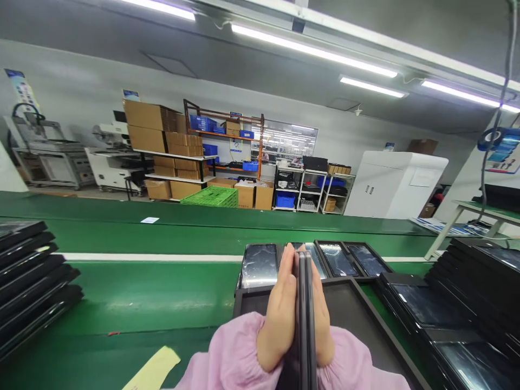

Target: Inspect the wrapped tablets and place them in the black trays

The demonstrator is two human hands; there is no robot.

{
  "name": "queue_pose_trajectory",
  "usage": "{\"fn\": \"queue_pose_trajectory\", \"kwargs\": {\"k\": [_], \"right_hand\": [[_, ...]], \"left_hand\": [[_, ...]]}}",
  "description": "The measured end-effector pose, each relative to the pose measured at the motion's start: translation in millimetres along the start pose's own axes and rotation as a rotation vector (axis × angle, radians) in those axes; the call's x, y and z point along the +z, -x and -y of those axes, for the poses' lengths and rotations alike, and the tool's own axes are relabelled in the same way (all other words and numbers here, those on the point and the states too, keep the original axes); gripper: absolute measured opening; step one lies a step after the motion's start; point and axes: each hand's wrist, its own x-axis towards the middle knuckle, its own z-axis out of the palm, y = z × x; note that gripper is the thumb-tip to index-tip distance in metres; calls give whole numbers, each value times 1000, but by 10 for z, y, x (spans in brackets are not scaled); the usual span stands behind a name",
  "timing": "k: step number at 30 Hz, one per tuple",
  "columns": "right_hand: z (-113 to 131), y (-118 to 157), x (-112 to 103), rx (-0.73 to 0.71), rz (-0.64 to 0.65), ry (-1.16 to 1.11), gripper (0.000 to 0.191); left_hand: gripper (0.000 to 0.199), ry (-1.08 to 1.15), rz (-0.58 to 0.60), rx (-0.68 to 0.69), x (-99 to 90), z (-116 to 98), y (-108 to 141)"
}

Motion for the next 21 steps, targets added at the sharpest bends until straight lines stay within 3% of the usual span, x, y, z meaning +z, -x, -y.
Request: {"fn": "queue_pose_trajectory", "kwargs": {"k": [2, 4, 10, 21], "right_hand": [[111, 25, -4, 12, -22, 5, 45], [172, 81, -23, 30, -32, 18, 45], [272, 187, -80, 91, -6, 61, 45], [377, 315, -173, 80, -7, -44, 42]], "left_hand": [[55, 63, -58, -200, 50, -89, 34], [60, 93, -88, -264, 70, -108, 98], [63, 64, -139, -273, 77, -148, 224], [58, 36, -126, -244, 145, -222, 405]]}}
